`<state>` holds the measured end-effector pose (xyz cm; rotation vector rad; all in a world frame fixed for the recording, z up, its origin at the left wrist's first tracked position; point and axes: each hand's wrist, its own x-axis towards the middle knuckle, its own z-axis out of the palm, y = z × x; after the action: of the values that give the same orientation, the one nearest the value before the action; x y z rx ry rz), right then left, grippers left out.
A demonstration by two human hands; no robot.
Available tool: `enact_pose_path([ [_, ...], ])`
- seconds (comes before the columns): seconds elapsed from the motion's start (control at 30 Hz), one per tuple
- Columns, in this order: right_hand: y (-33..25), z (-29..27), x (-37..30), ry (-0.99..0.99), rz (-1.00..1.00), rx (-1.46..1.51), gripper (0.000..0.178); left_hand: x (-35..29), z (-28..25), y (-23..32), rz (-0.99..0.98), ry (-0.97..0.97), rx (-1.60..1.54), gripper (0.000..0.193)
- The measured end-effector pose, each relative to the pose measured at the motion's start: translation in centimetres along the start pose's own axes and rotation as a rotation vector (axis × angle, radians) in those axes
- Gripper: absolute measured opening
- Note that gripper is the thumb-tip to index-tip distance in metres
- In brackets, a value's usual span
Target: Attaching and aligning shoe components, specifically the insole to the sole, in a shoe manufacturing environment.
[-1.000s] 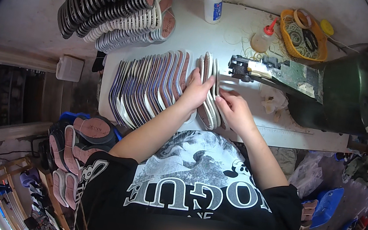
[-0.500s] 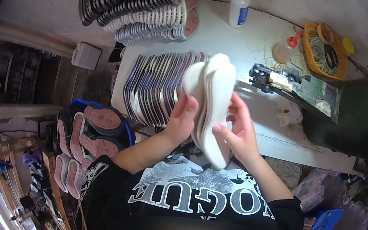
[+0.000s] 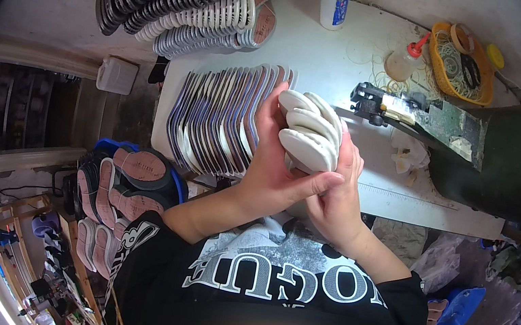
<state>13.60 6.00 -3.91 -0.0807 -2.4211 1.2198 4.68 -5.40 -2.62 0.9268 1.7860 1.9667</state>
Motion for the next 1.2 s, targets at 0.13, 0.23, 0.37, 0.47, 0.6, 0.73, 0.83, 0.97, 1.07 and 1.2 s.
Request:
enact_pose_path([
  [0.13, 0.3, 0.3, -0.5, 0.03, 0.013, 0.04, 0.085, -0.2, 1.0, 0.8, 0.014, -0.03, -0.041, 0.103],
  [0.23, 1.1, 0.6, -1.0, -0.045, 0.157, 0.266, 0.083, -0.7, 1.5, 0.8, 0.043, -0.067, 0.135, 0.095],
  [0.37, 1.3, 0.2, -0.6, -0.121, 0.077, 0.376, 0.081, -1.1, 1.6, 1.3, 0.064, -0.099, 0.248, 0.094],
  [0.47, 1.5, 0.6, -1.3, -0.104, 0.075, 0.447, 0.08, -0.7, 1.6, 1.5, 0.181, -0.1, 0.358, 0.095],
  [0.6, 2.0, 0.8, -1.9, -0.141, 0.174, 0.52, 0.078, -1.2, 1.5, 0.7, 0.198, -0.106, 0.288, 0.097],
  [0.73, 1.9, 0.8, -2.2, -0.12, 0.122, 0.397, 0.078, -1.2, 1.6, 0.3, 0.273, -0.062, 0.176, 0.09],
  [0.83, 1.8, 1.1, -2.4, -0.104, 0.172, 0.437, 0.078, -0.6, 1.5, 0.2, 0.386, -0.042, 0.269, 0.083],
  [0.97, 1.8, 1.2, -2.2, -0.105, 0.236, 0.648, 0.077, -0.5, 1.4, 0.3, 0.414, -0.054, 0.379, 0.078],
  [1.07, 1.6, 1.0, -2.0, -0.118, 0.204, 0.622, 0.076, -0.5, 1.8, -0.4, 0.467, -0.006, 0.227, 0.08],
  [1.2, 1.4, 1.0, -2.3, -0.119, 0.31, 0.79, 0.076, -0.6, 1.9, -0.6, 0.464, 0.018, 0.182, 0.081],
])
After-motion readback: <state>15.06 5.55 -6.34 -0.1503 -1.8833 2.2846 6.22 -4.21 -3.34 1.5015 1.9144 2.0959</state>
